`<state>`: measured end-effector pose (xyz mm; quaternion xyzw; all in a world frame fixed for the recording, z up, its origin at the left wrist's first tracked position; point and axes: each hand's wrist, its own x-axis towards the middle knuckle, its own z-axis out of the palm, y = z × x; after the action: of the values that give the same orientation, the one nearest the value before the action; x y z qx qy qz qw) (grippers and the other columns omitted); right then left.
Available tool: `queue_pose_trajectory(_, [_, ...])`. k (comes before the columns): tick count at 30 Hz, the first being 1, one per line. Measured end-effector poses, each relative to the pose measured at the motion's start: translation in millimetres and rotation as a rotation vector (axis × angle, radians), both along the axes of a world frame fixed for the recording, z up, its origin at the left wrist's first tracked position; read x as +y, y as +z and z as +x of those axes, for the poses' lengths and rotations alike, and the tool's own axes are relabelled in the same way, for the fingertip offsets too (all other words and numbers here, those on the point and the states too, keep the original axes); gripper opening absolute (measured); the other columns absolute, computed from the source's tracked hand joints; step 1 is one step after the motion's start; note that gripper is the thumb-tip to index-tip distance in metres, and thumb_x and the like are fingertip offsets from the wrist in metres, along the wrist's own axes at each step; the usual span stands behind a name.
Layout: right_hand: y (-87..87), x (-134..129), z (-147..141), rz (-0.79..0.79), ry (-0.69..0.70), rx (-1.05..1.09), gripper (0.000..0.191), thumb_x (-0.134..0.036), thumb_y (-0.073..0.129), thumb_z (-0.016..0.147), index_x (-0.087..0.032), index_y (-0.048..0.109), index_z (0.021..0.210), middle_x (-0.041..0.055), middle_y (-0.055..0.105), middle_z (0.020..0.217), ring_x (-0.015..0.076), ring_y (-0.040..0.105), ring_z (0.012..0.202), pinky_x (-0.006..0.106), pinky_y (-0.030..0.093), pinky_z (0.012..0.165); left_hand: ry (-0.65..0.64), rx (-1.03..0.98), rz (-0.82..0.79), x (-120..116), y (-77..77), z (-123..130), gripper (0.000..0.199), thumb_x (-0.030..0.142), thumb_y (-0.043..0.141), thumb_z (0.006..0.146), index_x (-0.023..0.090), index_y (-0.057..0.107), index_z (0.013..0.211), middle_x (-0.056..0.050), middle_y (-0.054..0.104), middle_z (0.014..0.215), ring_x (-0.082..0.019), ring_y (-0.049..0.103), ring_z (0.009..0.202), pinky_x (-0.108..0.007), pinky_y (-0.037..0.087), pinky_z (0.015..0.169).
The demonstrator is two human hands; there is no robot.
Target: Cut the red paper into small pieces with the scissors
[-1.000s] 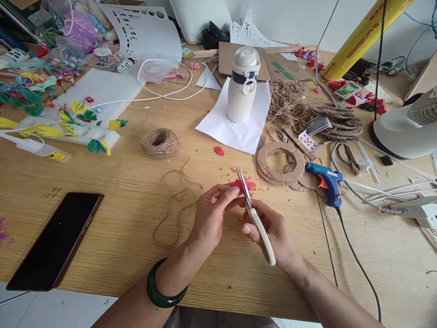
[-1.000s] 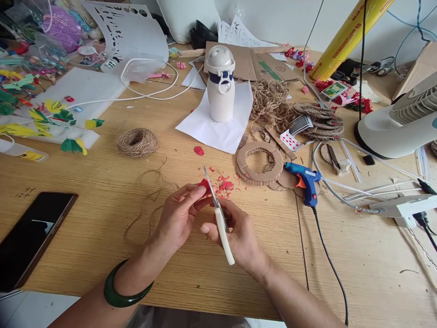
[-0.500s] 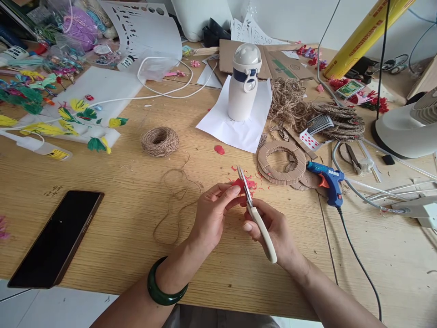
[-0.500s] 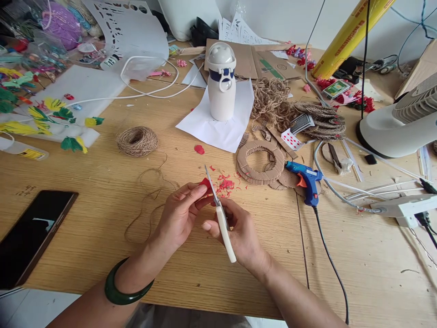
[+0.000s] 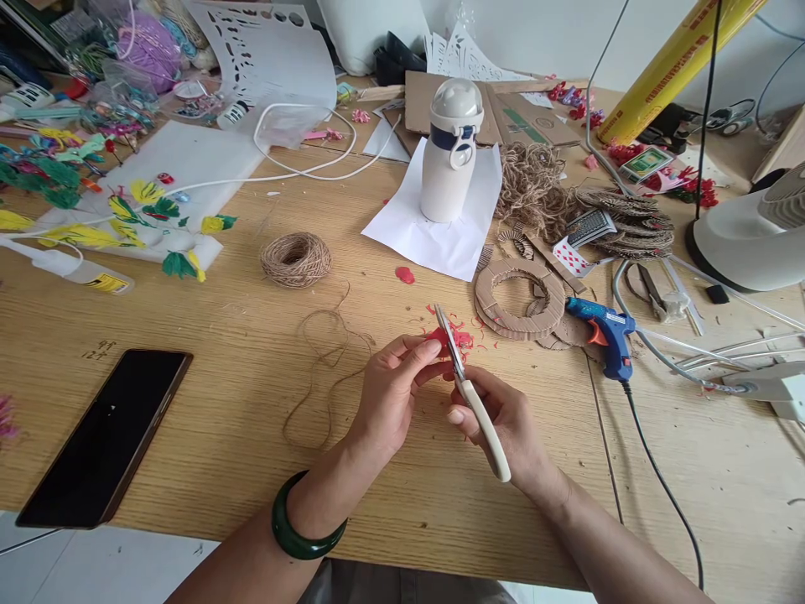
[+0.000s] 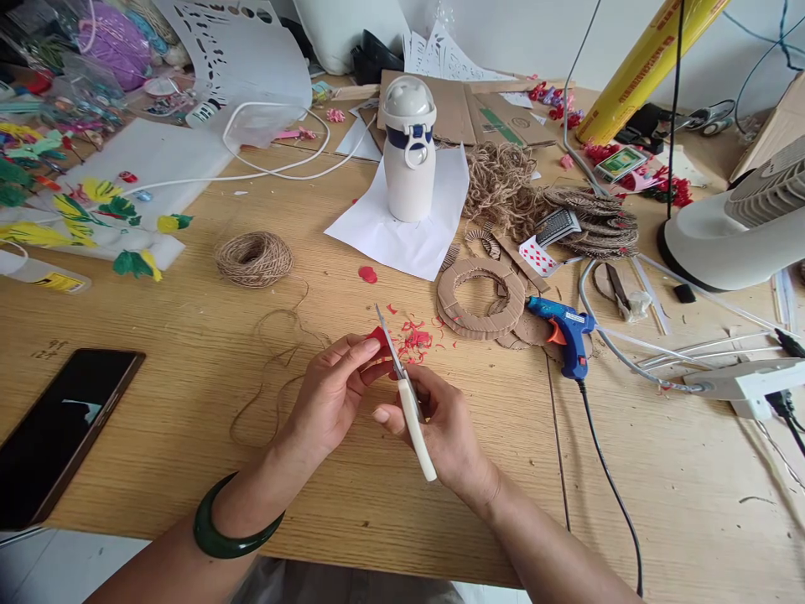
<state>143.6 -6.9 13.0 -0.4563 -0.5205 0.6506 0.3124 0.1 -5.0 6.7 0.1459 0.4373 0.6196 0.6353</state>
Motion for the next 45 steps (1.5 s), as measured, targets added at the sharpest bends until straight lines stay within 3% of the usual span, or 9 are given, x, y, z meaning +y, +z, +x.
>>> queue_pose_trajectory(8, [-2.1, 0.7, 0.3, 0.03, 0.017, -0.032, 0.045, -0.048, 0.083, 0.067, -0.016, 0.06, 0.09, -0.0044, 0.042, 0.064, 0.0101, 0.034, 0.057, 0.023, 0.028, 0.046, -0.003, 0.003, 0.014, 1.0, -0.3, -0.9, 0.014, 0.028, 0.074, 0.075, 0.016, 0.068, 0.076, -0.002, 0.074, 0.08, -0.014, 0.068, 0.075, -0.027, 0.053, 0.075])
queue_pose_trajectory(27, [-5.3, -0.6, 0.6, 0.034, 0.024, -0.026, 0.048, -0.048, 0.083, 0.068, -0.015, 0.063, 0.096, -0.0038, 0.045, 0.065, 0.0104, 0.035, 0.057, 0.024, 0.027, 0.048, 0.004, 0.004, 0.048, 0.4, -1.5, -1.0, 0.013, 0.027, 0.069, 0.08, 0.016, 0.066, 0.074, -0.002, 0.072, 0.081, -0.014, 0.066, 0.075, -0.029, 0.054, 0.072])
queue_pose_trajectory(33, [-4.8, -0.2, 0.1, 0.048, 0.03, -0.028, 0.044, -0.049, 0.083, 0.068, -0.016, 0.06, 0.086, -0.0049, 0.041, 0.063, 0.01, 0.031, 0.057, 0.024, 0.025, 0.047, 0.021, 0.013, 0.035, 1.5, -1.4, -1.9, 0.012, 0.028, 0.07, 0.08, 0.016, 0.068, 0.077, -0.003, 0.072, 0.082, -0.014, 0.065, 0.076, -0.028, 0.054, 0.074])
queue_pose_trajectory(40, [-4.2, 0.1, 0.7, 0.055, 0.039, -0.011, 0.04, -0.042, 0.083, 0.071, -0.014, 0.061, 0.09, -0.0046, 0.041, 0.064, 0.0091, 0.033, 0.057, 0.022, 0.026, 0.047, 0.005, 0.015, 0.033, 2.8, -1.9, -1.1, 0.016, 0.03, 0.071, 0.079, 0.015, 0.067, 0.077, -0.002, 0.07, 0.08, -0.013, 0.064, 0.072, -0.026, 0.054, 0.068])
queue_pose_trajectory(45, [-2.7, 0.5, 0.4, 0.013, 0.039, 0.015, 0.044, -0.039, 0.084, 0.069, -0.013, 0.062, 0.097, -0.0048, 0.046, 0.064, 0.0077, 0.036, 0.053, 0.021, 0.029, 0.043, 0.025, 0.039, 0.026, 3.6, -2.2, -0.9, 0.017, 0.03, 0.073, 0.077, 0.014, 0.067, 0.077, -0.004, 0.072, 0.081, -0.014, 0.066, 0.075, -0.029, 0.055, 0.074])
